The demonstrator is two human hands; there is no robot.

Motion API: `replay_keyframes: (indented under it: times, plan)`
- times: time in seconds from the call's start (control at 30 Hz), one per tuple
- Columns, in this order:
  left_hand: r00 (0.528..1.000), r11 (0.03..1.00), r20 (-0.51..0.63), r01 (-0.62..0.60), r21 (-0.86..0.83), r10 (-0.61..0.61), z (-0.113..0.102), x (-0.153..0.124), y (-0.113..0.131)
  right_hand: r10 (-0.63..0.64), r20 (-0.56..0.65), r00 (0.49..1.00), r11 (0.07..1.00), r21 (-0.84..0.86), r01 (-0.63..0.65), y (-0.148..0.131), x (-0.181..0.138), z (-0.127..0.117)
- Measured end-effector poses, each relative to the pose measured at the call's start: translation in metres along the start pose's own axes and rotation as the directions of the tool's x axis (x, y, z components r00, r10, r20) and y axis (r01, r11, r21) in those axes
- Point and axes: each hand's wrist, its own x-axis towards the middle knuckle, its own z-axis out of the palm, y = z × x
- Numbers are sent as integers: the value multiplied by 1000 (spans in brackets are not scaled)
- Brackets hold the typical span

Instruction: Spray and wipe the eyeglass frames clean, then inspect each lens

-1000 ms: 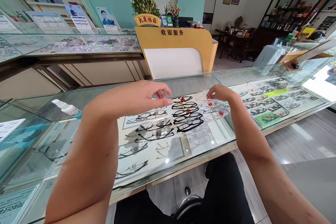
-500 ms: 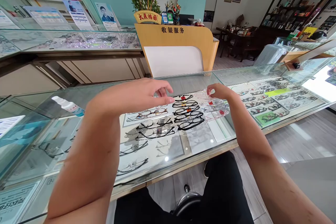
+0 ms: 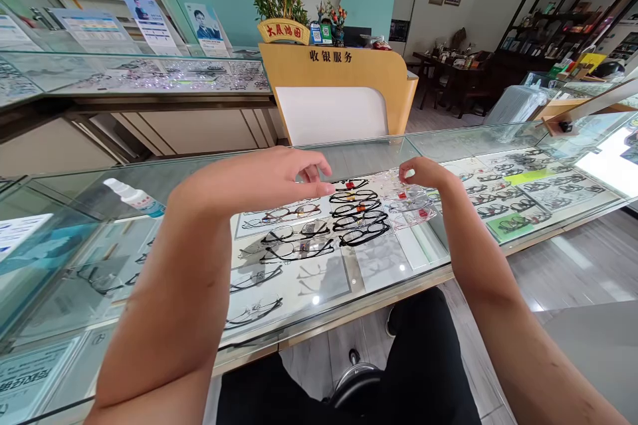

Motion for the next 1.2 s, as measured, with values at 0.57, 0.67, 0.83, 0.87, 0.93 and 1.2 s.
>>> replay_keyframes:
  times: [0.57, 0.67, 0.83, 0.87, 0.93, 1.2]
  plan:
    - [997, 997, -63, -54, -52, 51, 2, 2, 0, -76, -133, 988, 989, -133, 59, -4, 17, 22]
    - [985, 992, -144, -108, -59, 98, 3, 3, 1, -71, -91, 993, 988, -143, 58, -3, 22, 30]
    - [935, 983, -314, -181, -27, 164, 3, 1, 7, -62, -107, 992, 987, -151, 45, -3, 25, 33]
    - [913, 979, -364, -205, -11, 187, 3, 0, 8, -61, -126, 990, 988, -149, 42, -3, 25, 33]
    - [850, 966, -470, -259, 16, 236, 2, -2, 11, -55, -175, 983, 989, -143, 30, -7, 24, 32]
    - [665, 916, -733, -369, -155, 143, 14, 3, 15, -138, -488, 862, 988, -1, 157, -41, 15, 30]
